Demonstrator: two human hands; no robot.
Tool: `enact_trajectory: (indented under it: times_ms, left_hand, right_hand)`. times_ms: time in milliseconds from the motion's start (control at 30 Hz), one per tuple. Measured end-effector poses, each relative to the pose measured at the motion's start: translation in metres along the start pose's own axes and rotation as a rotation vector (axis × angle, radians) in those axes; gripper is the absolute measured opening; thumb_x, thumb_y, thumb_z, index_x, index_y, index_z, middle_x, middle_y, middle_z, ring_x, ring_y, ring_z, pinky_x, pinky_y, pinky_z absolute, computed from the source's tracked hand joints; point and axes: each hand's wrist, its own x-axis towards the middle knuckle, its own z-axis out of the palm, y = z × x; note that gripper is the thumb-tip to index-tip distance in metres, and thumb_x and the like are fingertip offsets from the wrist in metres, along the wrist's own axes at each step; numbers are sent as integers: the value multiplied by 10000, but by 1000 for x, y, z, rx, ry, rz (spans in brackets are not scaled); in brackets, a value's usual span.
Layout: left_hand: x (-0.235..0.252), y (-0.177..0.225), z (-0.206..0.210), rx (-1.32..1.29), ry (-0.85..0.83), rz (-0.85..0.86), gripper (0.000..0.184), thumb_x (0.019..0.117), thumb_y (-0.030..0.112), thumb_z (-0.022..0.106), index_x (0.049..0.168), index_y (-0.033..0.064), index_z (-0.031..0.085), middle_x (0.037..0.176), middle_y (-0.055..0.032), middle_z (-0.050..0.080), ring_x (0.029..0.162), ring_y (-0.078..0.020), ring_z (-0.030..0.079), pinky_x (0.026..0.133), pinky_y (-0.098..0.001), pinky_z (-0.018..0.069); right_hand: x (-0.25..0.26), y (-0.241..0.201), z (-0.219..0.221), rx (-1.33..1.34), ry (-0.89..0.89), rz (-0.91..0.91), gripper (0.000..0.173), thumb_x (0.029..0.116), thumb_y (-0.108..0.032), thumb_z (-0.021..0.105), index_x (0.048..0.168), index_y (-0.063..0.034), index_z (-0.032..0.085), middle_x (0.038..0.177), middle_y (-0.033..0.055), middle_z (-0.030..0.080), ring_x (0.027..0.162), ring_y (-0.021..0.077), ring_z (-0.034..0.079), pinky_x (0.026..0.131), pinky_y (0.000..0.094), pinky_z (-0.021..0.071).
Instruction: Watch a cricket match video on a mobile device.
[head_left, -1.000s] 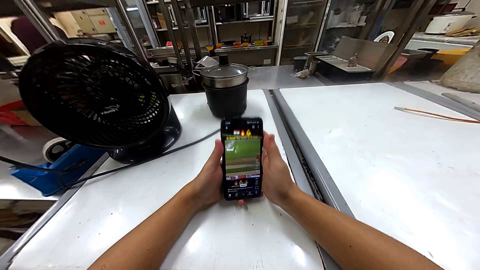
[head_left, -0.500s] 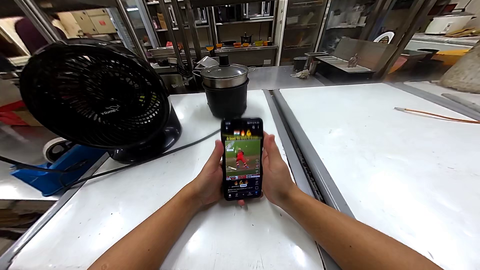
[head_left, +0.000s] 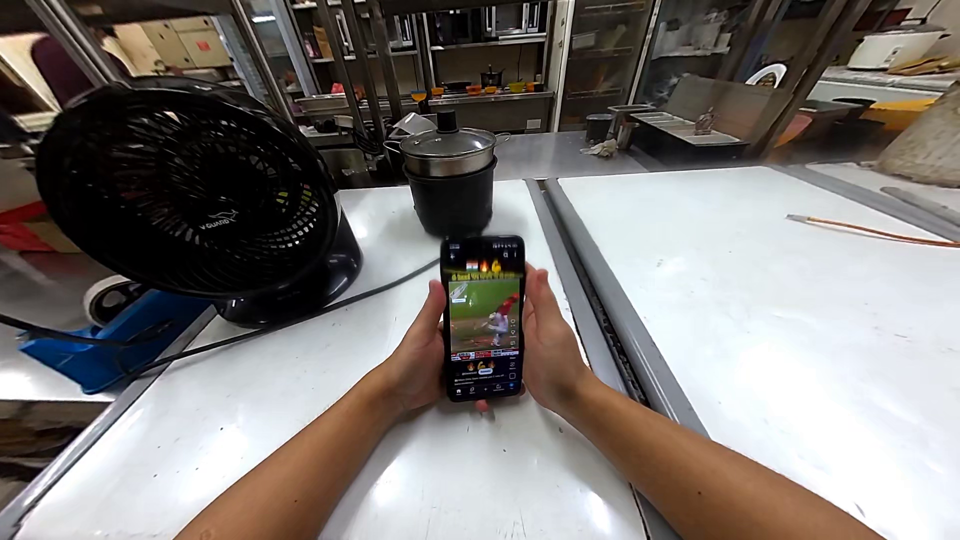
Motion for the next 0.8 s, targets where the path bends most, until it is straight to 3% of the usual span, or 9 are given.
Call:
enact_trajectory:
  times_ms: [100, 200, 333, 800]
  left_hand:
    - [1, -1, -3, -4, -27, 8, 858, 814, 900, 364, 1309, 254, 636, 1171, -98, 717, 1003, -246, 727, 685, -423, 630]
    - [0, 0, -2, 2, -32, 14, 861, 819, 896, 356, 1314, 250, 636, 1176, -103, 716, 1008, -251, 727, 691, -423, 630]
    - [0, 0, -3, 38, -38, 8, 884, 812, 909, 333, 1294, 243, 659, 1156, -95, 727, 988, -234, 732, 694, -405, 630]
    - [0, 0, -3, 16, -17, 7, 863, 810, 906, 352, 1317, 265, 628, 1166, -87, 719, 995, -237, 728, 708, -417, 628]
  right_hand:
    - [2, 0, 0, 42, -27, -12, 660, 1037, -652, 165, 1526, -260, 371, 1376, 2, 582, 1254, 137, 572, 1021, 399, 506]
    - [1, 0, 0, 12, -6, -8, 674, 1021, -692, 165, 1509, -291, 402, 1343, -12, 612, 1198, 138, 611, 950, 395, 543]
    - [2, -1, 0, 27, -13, -6, 655, 1039, -647, 156, 1511, -254, 381, 1345, 0, 597, 1228, 128, 586, 1001, 385, 517]
    - [2, 0, -1, 46, -27, -8, 657, 1036, -655, 160, 1514, -259, 376, 1332, 9, 609, 1193, 138, 615, 969, 389, 542]
